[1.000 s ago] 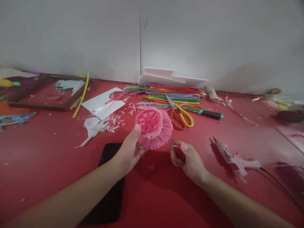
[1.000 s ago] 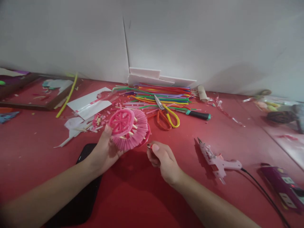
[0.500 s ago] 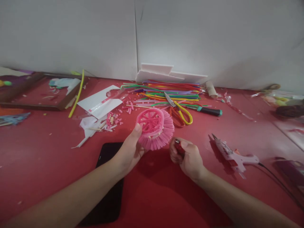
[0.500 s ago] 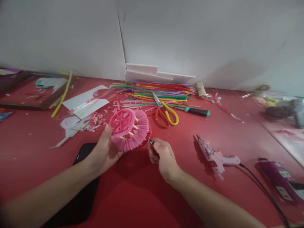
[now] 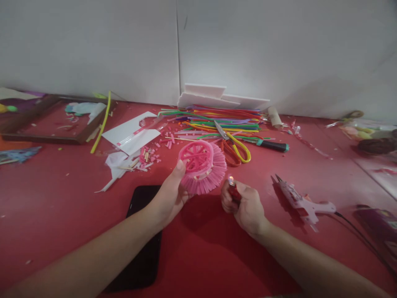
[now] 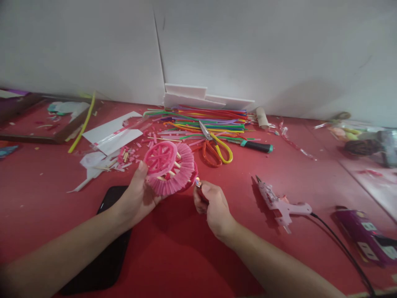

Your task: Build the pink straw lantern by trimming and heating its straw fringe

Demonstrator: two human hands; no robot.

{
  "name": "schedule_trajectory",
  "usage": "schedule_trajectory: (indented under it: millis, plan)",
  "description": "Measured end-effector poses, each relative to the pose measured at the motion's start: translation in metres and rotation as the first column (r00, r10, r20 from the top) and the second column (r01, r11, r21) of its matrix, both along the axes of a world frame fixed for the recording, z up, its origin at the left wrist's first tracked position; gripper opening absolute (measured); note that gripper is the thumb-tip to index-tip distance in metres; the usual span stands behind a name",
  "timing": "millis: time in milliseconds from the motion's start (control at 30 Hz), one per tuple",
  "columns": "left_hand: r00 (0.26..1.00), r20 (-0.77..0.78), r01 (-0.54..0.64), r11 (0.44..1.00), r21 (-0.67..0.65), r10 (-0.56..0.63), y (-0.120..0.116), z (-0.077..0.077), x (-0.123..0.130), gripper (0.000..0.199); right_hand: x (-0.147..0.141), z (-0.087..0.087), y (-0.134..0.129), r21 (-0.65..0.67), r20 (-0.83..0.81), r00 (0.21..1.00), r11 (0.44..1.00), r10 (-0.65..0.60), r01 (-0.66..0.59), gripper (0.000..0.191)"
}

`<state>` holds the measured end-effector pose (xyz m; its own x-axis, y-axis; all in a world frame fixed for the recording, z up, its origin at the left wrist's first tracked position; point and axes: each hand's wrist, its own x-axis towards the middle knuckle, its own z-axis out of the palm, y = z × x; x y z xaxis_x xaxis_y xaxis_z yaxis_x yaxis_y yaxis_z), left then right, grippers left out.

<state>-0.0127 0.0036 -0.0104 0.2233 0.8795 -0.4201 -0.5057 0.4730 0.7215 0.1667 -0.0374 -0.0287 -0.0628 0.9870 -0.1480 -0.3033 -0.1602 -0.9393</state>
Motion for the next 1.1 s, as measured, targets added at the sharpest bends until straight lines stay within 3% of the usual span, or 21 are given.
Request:
schedule_trajectory:
  millis: [367,633,867,1100]
  plan:
    - [0.991,0.116,0.059,0.998,0.039,-0.063,-0.0005,0.0078,0.0038,0.051,-0.0001,-0.0006,-0.0052,0.093,0.082,0.995,0.994,0.053,-0.06,0.043]
    - [0.994,0.067,0.079,0.994,0.076,-0.084,0.0006,0.0061,0.0038,0.06,0.0002,-0.0008,-0.0069,0.126,0.151,0.986,0.988,0.072,-0.091,0.045]
    - [0.996,0.011,0.087,0.996,0.014,-0.087,-0.0006,0.01,0.0026,0.061,-0.0017,0.001,-0.0069,0.112,0.154,0.987,0.991,0.053,-0.07,0.053]
    - [0.99,0.086,0.104,0.992,0.07,-0.11,-0.0015,0.0036,0.002,0.065,-0.0026,0.0021,-0.0063,0.114,0.176,0.983,0.991,0.05,-0.071,0.053]
